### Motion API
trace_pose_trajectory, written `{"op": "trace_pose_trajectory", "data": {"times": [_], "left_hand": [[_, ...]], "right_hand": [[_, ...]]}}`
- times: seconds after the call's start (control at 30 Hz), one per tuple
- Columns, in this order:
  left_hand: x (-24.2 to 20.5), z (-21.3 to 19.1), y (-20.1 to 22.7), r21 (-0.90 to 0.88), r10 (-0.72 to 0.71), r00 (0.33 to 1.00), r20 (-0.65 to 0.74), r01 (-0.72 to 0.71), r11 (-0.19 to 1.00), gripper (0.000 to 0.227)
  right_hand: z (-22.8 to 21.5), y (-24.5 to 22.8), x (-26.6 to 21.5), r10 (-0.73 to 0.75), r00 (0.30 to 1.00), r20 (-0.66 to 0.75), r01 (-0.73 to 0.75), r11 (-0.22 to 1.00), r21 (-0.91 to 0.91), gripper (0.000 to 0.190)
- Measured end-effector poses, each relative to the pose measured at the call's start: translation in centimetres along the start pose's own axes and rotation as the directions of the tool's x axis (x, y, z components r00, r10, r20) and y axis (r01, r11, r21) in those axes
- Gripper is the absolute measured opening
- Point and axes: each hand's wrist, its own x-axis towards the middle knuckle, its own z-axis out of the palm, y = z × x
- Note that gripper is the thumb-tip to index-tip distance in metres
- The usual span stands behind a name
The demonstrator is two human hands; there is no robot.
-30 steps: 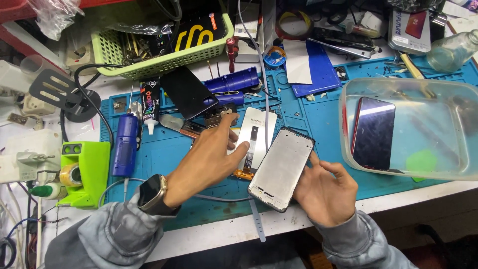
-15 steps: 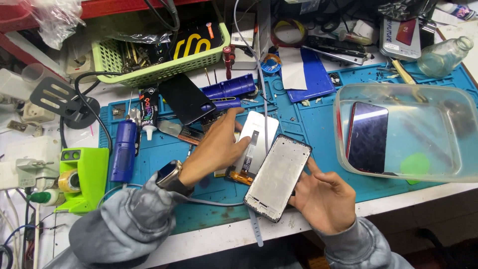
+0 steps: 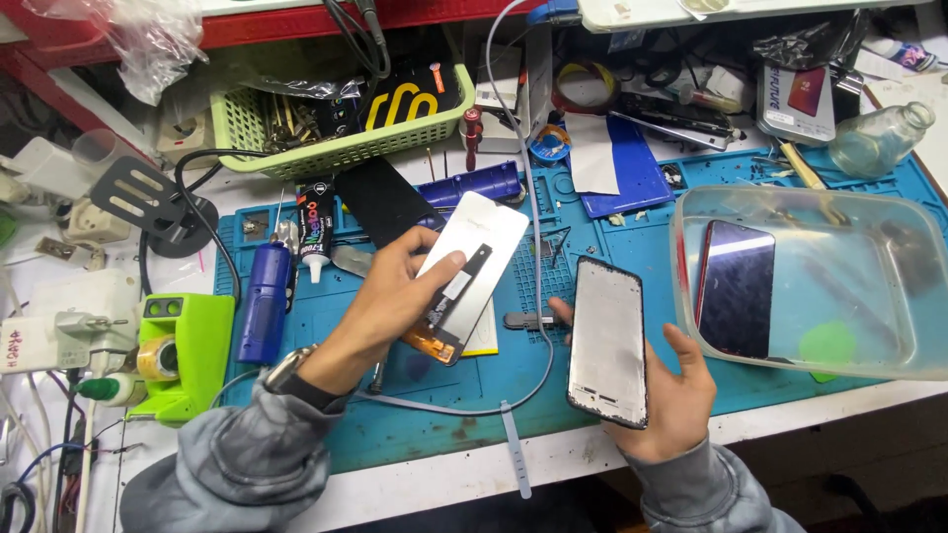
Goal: The person applies adhesive from a tube onto the frame of a disassembled smartphone. They then align and press the screen assembly onto the frame, followed by placing the battery and internal components back into the device.
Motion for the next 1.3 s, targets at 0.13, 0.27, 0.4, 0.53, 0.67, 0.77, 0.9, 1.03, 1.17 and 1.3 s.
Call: {"op": "trace_pose_trajectory", "data": {"times": [0.13, 0.27, 0.4, 0.53, 0.67, 0.77, 0.9, 1.03, 1.17, 1.3], "left_hand": [[-1.8, -2.1, 0.1, -0.289, -0.024, 1.0, -0.011, 0.02, 0.957, 0.033], [-3.5, -2.9, 0.7, -0.572, 0.045, 0.997, 0.066, 0.001, 0.82, 0.056], [-4.3, -3.8, 1.3, -0.569, 0.083, 0.996, 0.045, -0.043, 0.821, 0.055], [-4.4, -4.3, 1.3, -0.543, -0.017, 0.999, 0.036, 0.034, 0.839, 0.064], [-3.2, -4.9, -1.1, -0.606, 0.142, 0.982, 0.125, -0.038, 0.795, 0.078], [-3.2, -5.0, -1.4, -0.575, 0.164, 0.984, 0.069, -0.095, 0.812, 0.073], [-3.2, -5.3, -2.3, -0.528, 0.293, 0.953, 0.076, -0.211, 0.823, 0.069], [-4.0, -5.5, -2.1, -0.05, 0.382, 0.924, 0.005, -0.382, 0.923, 0.066], [-4.4, -5.0, -1.8, 0.279, 0.617, 0.786, -0.037, -0.584, 0.762, 0.08], [-4.3, -4.4, -3.2, 0.426, 0.722, 0.691, -0.017, -0.649, 0.631, 0.077]], "right_hand": [[0.2, 0.3, 1.1, 0.034, 0.999, 0.021, -0.033, 0.997, -0.066, 0.073], [1.3, 1.4, 2.8, 0.026, 0.999, 0.037, -0.018, 0.977, -0.214, 0.072], [3.6, 3.2, 4.4, 0.007, 1.0, 0.019, -0.003, 0.979, -0.206, 0.063], [4.3, 4.0, 5.4, -0.007, 0.999, 0.036, 0.017, 0.96, -0.281, 0.059], [4.5, 4.1, 6.4, 0.008, 0.999, 0.045, 0.007, 0.947, -0.322, 0.06], [4.4, 4.4, 7.3, -0.011, 1.0, 0.001, 0.01, 0.924, -0.383, 0.059], [3.6, 4.1, 8.7, -0.005, 1.0, 0.021, 0.014, 0.885, -0.465, 0.06], [2.9, 3.7, 10.4, -0.058, 0.997, 0.046, 0.074, 0.787, -0.613, 0.069], [0.7, 2.7, 12.1, -0.055, 0.985, 0.161, 0.162, 0.591, -0.79, 0.081], [-0.1, 2.9, 12.1, -0.041, 0.971, 0.235, 0.221, 0.524, -0.822, 0.11]]}}
